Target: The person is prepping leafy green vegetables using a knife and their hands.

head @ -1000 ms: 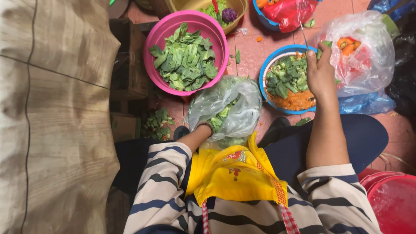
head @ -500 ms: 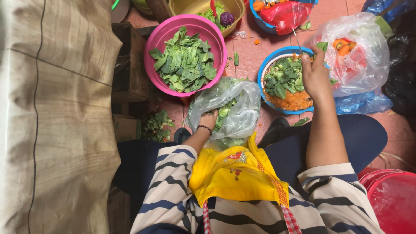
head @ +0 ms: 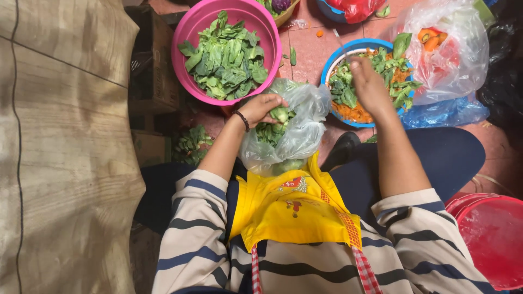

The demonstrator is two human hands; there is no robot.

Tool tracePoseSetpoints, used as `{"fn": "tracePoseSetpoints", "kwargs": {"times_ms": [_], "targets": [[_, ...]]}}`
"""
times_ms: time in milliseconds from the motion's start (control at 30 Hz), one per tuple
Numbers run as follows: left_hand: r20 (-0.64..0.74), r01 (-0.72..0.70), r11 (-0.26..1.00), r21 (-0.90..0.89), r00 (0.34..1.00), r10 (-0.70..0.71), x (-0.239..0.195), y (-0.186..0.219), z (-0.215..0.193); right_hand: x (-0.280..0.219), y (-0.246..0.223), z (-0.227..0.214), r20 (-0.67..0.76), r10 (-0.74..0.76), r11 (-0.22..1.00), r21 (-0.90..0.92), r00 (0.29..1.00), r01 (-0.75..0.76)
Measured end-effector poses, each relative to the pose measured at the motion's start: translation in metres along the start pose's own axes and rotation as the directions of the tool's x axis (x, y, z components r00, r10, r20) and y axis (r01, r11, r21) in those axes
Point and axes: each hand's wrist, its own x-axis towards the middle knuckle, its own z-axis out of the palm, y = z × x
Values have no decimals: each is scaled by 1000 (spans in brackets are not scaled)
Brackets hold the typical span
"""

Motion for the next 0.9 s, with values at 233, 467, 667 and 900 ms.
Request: {"fn": "tracePoseSetpoints", "kwargs": {"times_ms": [233, 467, 667, 900], "targets": [[-167, -373, 851, -369, 927, 334, -8, 30, 42, -25, -41, 49, -7, -119, 969, 219, 993, 117], [-357, -543, 838, 48, 774, 522, -12, 41, 60, -33, -54, 67, -67, -398, 893, 201, 915, 403], [-359, -611, 791, 33, 731, 580, -33, 60, 86, -40, -69, 74, -129, -477, 870, 76, 870, 488], [-484, -644, 765, 12, 666, 568, -27, 36, 103, -29, -44, 96, -206, -448, 894, -80, 870, 441]]}}
